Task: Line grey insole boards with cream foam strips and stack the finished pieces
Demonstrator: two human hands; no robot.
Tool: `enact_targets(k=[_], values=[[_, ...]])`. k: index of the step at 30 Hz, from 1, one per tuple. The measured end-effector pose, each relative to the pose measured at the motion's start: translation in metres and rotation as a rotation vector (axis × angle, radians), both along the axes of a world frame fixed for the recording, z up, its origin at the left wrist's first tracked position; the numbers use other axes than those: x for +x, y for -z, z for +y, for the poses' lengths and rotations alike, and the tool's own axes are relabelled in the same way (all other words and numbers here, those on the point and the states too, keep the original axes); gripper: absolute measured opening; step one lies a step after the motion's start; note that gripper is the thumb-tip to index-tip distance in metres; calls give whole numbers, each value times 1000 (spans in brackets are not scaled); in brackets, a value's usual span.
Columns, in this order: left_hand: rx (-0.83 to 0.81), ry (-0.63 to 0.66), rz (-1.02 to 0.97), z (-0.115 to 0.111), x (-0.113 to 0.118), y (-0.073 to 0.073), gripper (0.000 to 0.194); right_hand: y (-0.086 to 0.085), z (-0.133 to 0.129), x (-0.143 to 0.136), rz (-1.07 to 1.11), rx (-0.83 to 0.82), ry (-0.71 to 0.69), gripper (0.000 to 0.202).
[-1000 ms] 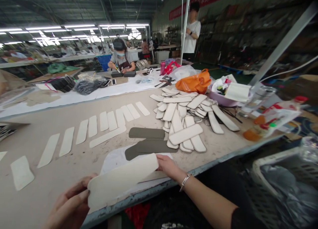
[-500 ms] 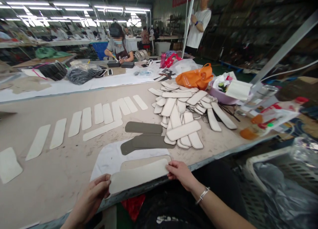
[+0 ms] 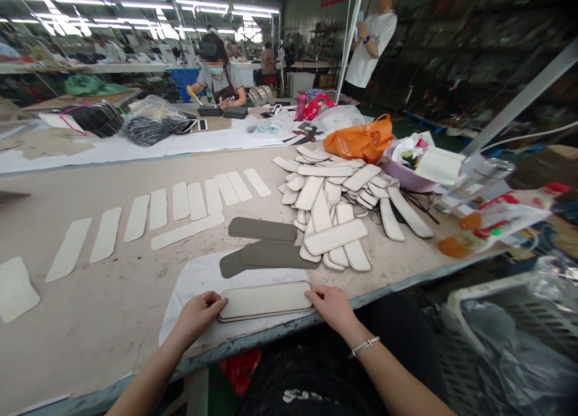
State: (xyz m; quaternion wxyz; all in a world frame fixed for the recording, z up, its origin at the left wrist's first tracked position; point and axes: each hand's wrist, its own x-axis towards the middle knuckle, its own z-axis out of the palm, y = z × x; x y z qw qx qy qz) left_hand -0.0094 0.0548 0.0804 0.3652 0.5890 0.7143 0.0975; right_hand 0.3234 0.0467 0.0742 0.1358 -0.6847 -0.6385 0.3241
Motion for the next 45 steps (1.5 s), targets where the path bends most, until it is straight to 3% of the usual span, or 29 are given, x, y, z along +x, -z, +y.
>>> enact_targets(k=[11,45], values=[[57,70,224,1,4,4,24,5,3,-4,-91,-21,-52,35],[16,122,253,1,6,1,21,-2,7,-14,-326,-59,-152,39]])
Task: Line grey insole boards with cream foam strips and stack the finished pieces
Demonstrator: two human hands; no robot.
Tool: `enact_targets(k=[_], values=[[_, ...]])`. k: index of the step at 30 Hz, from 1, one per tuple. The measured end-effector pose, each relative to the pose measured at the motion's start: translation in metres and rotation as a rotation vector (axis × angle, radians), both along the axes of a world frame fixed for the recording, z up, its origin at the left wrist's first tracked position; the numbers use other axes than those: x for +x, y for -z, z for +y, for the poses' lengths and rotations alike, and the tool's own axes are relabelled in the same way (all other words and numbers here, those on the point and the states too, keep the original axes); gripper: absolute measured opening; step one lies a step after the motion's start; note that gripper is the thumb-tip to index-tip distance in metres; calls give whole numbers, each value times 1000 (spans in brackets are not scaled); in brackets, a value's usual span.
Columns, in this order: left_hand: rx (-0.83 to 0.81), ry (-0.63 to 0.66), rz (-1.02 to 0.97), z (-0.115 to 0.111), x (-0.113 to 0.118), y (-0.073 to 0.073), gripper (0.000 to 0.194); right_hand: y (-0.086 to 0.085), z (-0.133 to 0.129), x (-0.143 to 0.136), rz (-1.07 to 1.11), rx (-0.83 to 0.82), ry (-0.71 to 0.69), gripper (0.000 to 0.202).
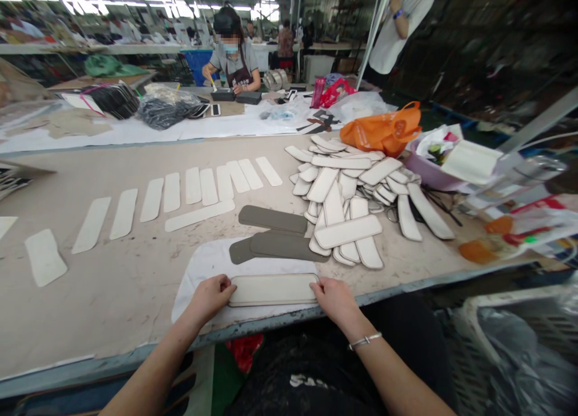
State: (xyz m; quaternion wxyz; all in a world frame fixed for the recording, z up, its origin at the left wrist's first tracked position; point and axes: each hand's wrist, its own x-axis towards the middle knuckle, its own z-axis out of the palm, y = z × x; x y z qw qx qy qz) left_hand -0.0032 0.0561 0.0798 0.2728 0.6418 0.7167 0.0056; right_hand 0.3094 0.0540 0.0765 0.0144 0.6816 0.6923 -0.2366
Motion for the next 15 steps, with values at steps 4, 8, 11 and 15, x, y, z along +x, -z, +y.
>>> enact_targets(k=[4,8,11,15], values=[[4,-2,7,-1,0,0,20,-1,0,-3,-41,-9,-12,40],[2,-12,21,0,0,2,20,-1,1,-5,-78,-23,-16,41],[4,-22,11,-1,0,3,20,0,0,-5,-92,-34,-13,41],[41,-72,14,-6,-2,4,19,0,0,-4,-89,-28,-26,40]])
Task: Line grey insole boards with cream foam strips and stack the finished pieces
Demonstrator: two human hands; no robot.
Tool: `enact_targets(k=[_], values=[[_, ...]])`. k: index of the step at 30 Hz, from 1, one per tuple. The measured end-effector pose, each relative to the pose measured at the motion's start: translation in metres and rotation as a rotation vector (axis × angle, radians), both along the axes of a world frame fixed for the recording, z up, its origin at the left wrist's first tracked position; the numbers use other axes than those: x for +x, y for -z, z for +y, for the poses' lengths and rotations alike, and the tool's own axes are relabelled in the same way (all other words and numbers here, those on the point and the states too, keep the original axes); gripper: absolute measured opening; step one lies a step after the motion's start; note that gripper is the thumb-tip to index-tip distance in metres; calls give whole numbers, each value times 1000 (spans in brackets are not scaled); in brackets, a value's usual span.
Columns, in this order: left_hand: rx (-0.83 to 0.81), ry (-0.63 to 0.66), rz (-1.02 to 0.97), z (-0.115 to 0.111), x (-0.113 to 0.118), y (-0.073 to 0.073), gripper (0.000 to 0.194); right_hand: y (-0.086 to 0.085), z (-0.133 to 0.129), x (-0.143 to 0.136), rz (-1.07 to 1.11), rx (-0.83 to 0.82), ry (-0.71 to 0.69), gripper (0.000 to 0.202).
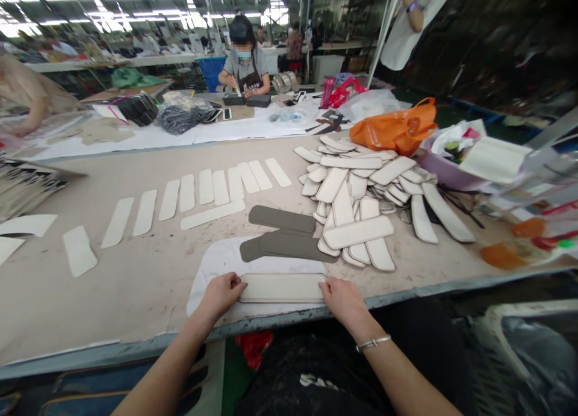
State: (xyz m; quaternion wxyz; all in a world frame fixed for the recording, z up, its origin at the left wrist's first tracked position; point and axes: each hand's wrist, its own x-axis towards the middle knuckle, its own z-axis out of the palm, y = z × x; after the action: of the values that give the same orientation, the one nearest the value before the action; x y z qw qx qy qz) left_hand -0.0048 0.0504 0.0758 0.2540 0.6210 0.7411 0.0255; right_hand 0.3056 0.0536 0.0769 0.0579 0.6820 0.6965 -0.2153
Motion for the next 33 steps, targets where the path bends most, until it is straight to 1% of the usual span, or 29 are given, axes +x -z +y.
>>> enact_targets(k=[2,4,8,11,14,19,22,25,27,31,33], values=[[56,-66,12,-4,-2,1,23,0,0,1,11,-1,-9,40],[108,-94,-1,-8,-3,3,27,0,-1,1,19,-4,-14,40],[133,-49,-71,-12,-5,4,16,1,-1,3,14,13,-32,39],[127,-52,-141,-14,-8,4,13,2,-1,3,14,15,-41,38],[110,-53,-170,-15,-11,4,17,2,-1,2,17,17,-43,38],[88,-41,-149,-13,-13,5,20,-1,0,0,12,7,-31,37],[84,-21,-127,-12,-13,8,22,-3,0,-1,20,2,-28,37],[116,0,-117,-13,-15,13,26,-5,1,-2,15,-4,-11,37],[164,26,-134,-15,-15,17,28,-6,2,-3,8,-9,-3,37],[290,135,-183,-22,-15,24,30,-7,2,-4,8,-18,3,36],[326,171,-181,-25,-15,26,31,-8,2,-4,6,-23,-3,37]])
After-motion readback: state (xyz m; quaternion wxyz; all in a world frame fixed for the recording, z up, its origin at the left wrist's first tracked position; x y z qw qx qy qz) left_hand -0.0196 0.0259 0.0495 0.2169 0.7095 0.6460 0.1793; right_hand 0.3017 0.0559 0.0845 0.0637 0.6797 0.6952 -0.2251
